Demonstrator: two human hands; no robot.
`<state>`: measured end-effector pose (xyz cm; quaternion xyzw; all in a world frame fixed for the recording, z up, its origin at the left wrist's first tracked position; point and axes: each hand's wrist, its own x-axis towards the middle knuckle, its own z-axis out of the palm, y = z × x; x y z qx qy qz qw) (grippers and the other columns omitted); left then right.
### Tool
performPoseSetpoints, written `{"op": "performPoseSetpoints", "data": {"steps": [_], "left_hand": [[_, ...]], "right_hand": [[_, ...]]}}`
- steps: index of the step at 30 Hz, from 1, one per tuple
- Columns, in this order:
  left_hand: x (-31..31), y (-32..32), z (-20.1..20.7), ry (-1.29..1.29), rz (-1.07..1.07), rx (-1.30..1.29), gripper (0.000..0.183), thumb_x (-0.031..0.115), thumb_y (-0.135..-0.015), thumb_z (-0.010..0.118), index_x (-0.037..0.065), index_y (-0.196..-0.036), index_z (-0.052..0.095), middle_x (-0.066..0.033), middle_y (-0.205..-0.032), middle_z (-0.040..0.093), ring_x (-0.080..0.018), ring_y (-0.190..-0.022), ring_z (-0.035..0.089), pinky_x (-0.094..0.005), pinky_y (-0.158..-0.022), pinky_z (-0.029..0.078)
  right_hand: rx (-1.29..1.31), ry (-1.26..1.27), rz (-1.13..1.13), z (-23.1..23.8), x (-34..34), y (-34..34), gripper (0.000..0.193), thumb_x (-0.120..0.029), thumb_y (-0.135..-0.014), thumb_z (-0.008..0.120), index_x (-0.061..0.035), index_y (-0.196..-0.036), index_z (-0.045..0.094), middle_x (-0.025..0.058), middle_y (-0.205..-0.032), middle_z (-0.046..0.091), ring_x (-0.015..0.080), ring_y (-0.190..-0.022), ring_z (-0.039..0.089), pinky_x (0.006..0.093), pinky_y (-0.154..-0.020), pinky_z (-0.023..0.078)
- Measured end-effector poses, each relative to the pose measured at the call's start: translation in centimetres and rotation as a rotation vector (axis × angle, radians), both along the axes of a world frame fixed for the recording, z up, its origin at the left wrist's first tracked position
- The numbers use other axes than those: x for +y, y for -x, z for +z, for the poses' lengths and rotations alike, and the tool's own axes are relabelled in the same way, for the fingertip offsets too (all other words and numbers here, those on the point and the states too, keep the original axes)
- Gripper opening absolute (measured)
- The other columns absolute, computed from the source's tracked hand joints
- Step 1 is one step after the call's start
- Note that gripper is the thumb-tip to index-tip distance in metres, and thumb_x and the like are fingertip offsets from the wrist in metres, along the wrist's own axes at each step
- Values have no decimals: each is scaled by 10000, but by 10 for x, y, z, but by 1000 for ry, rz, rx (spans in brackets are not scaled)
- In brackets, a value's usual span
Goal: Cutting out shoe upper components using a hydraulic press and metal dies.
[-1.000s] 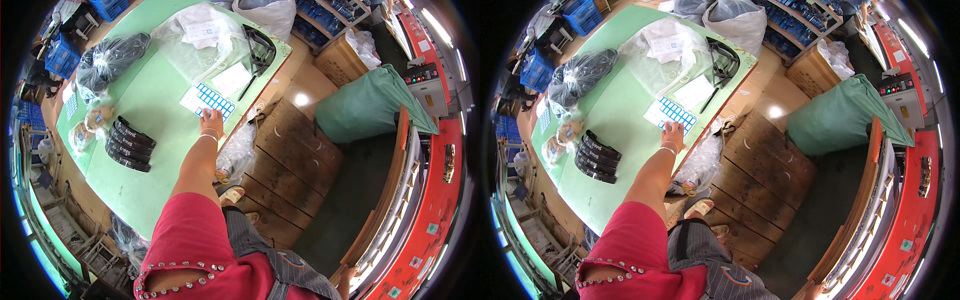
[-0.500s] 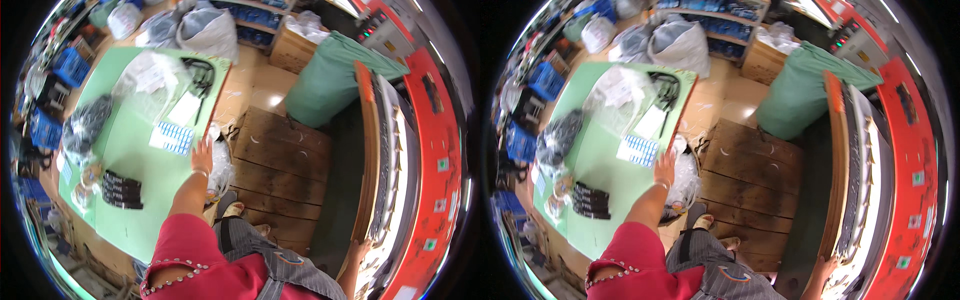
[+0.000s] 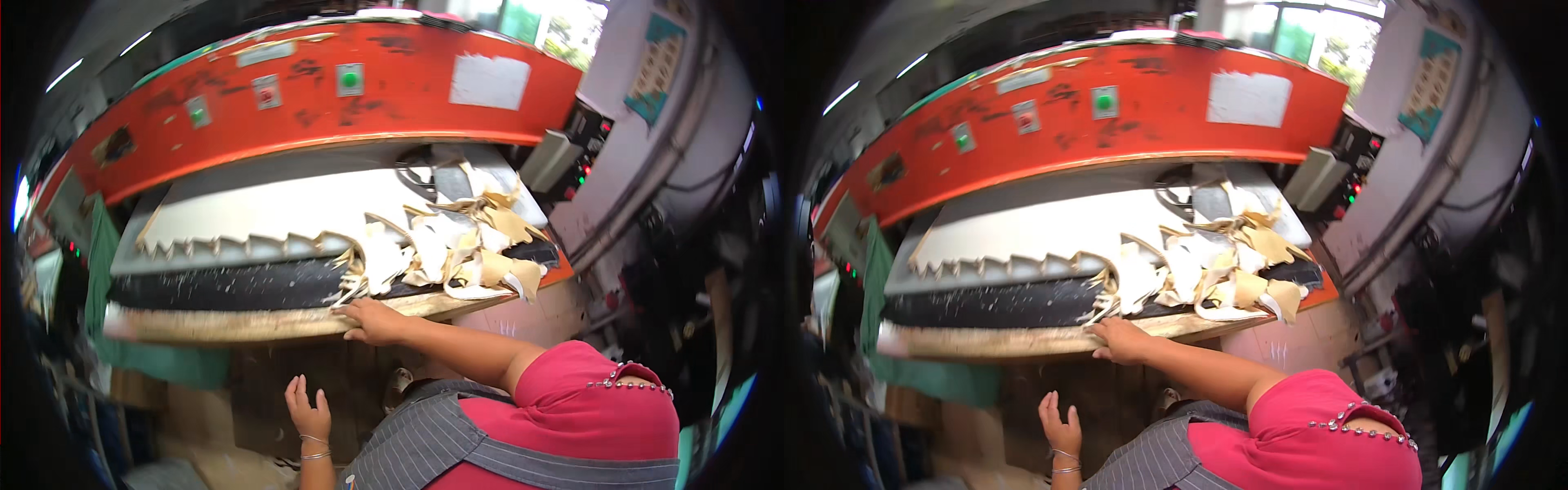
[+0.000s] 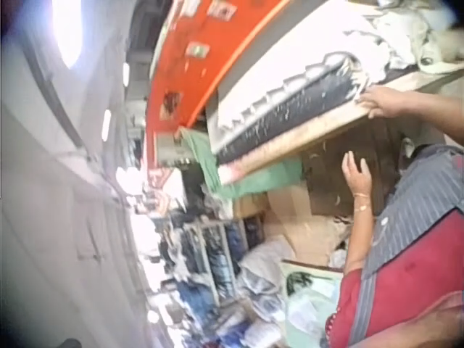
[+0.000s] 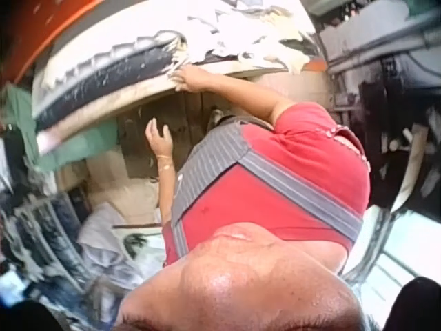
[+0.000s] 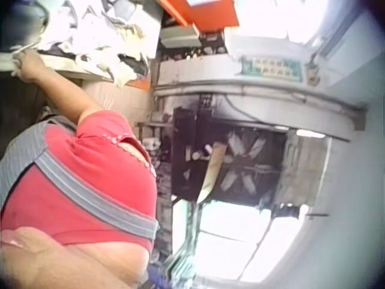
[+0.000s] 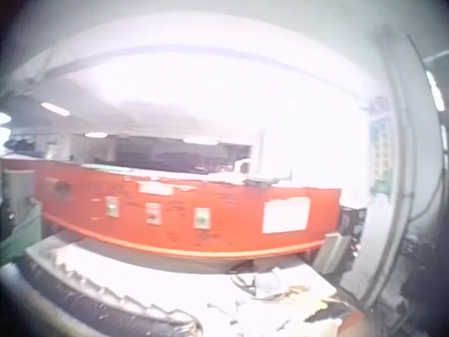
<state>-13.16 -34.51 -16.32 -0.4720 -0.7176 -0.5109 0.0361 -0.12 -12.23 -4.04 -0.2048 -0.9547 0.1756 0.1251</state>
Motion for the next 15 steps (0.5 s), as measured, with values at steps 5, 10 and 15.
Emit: {"op": "performPoseSetpoints", "data": {"steps": [5, 10, 15], "left_hand": [[88, 27, 66, -178, -107, 210, 351, -13, -773, 619, -24, -1121, 578, -179, -1135, 535, -335, -1053, 538, -413, -926, 436], [158, 34, 87, -62, -142, 329, 412, 46, -754, 629, -17, -1155, 557, -191, -1152, 542, -361, -1081, 518, -438, -952, 404], [175, 35, 86, 30, -49, 409, 393, 117, -746, 651, -9, -1111, 580, -199, -1066, 587, -387, -1002, 543, -455, -917, 408]], "right_hand": [[418, 200, -201, 39, 80, -52, 430, -261, -797, 687, -41, -1154, 589, 169, -1085, 618, 327, -1011, 583, 385, -894, 456], [547, -33, -574, 53, 214, -105, 468, -255, -791, 685, -25, -1180, 562, 158, -1081, 616, 335, -1012, 567, 385, -902, 446], [401, -255, -812, 40, 276, -118, 600, -279, -779, 691, -64, -1294, 470, 149, -1150, 589, 348, -1101, 498, 418, -952, 393]]}}
